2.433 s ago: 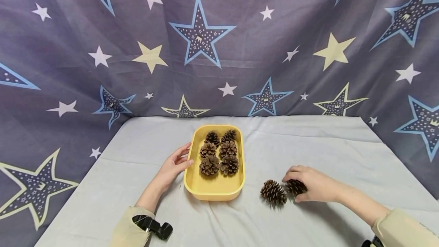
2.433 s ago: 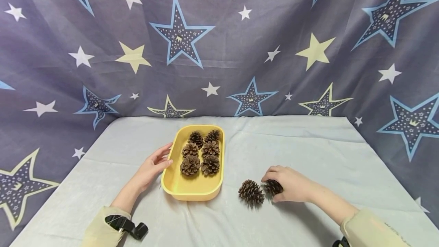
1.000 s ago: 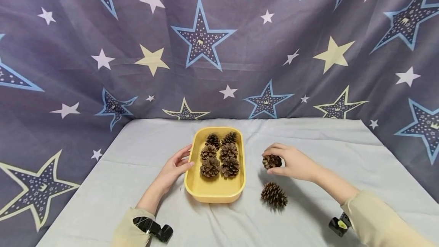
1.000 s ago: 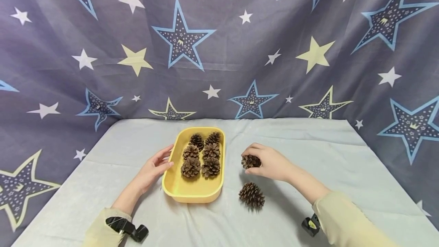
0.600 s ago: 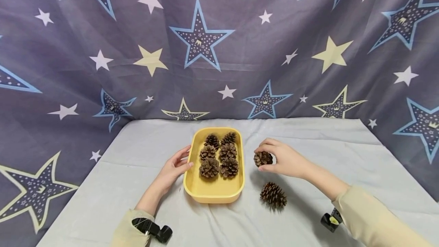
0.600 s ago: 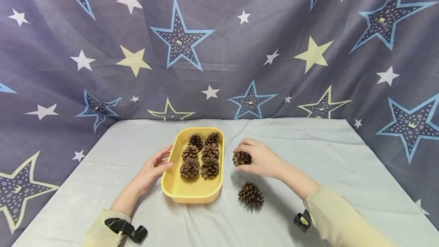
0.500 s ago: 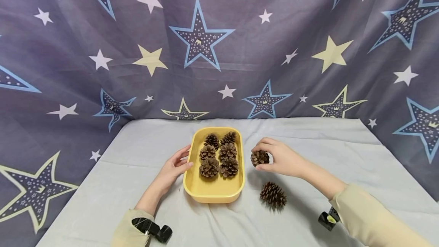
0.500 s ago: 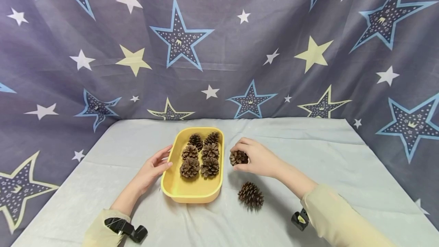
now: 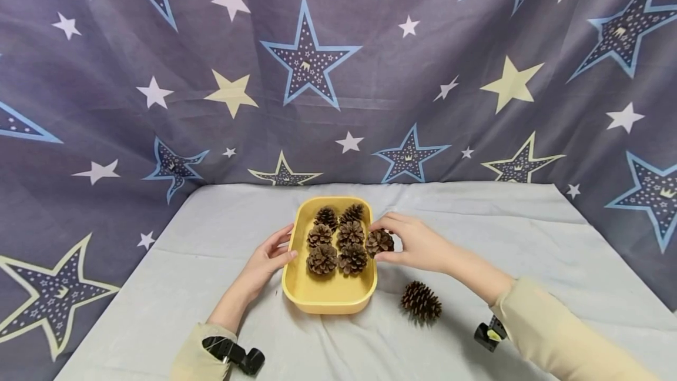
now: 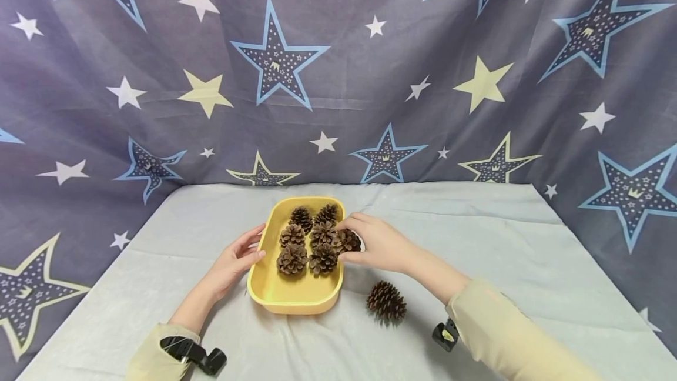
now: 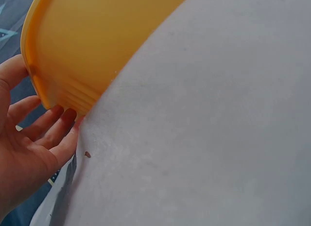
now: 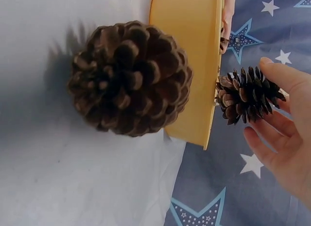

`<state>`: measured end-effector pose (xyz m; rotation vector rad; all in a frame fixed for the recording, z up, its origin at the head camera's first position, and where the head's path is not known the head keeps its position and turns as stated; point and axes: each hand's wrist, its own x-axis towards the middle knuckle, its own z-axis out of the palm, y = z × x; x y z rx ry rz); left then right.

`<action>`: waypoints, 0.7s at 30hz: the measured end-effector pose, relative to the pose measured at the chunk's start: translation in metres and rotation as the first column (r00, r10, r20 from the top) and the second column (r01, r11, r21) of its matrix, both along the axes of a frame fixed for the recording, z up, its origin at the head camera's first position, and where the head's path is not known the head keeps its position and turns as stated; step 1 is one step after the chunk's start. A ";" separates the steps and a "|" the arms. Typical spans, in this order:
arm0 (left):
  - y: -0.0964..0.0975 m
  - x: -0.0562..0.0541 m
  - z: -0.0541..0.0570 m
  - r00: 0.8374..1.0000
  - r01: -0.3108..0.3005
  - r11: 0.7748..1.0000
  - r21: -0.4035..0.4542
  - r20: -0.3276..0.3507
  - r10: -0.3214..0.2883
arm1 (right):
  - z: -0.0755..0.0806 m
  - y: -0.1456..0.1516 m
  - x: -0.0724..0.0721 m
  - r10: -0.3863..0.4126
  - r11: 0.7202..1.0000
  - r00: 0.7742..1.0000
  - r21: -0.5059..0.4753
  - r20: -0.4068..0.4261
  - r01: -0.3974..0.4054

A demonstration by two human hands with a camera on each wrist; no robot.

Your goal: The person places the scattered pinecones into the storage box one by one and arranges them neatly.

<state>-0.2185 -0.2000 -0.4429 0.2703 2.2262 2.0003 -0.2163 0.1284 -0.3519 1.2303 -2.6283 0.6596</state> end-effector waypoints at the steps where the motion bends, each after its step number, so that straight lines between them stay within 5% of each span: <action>1: 0.000 0.000 0.000 1.000 -0.002 1.000 -0.001 0.001 0.002 | 0.000 -0.002 0.000 0.004 1.000 1.000 -0.001 0.002 -0.004; 21: 0.000 -0.001 0.000 1.000 -0.025 0.999 -0.021 0.004 0.025 | 0.000 -0.036 0.009 0.092 0.994 0.995 0.055 0.046 -0.094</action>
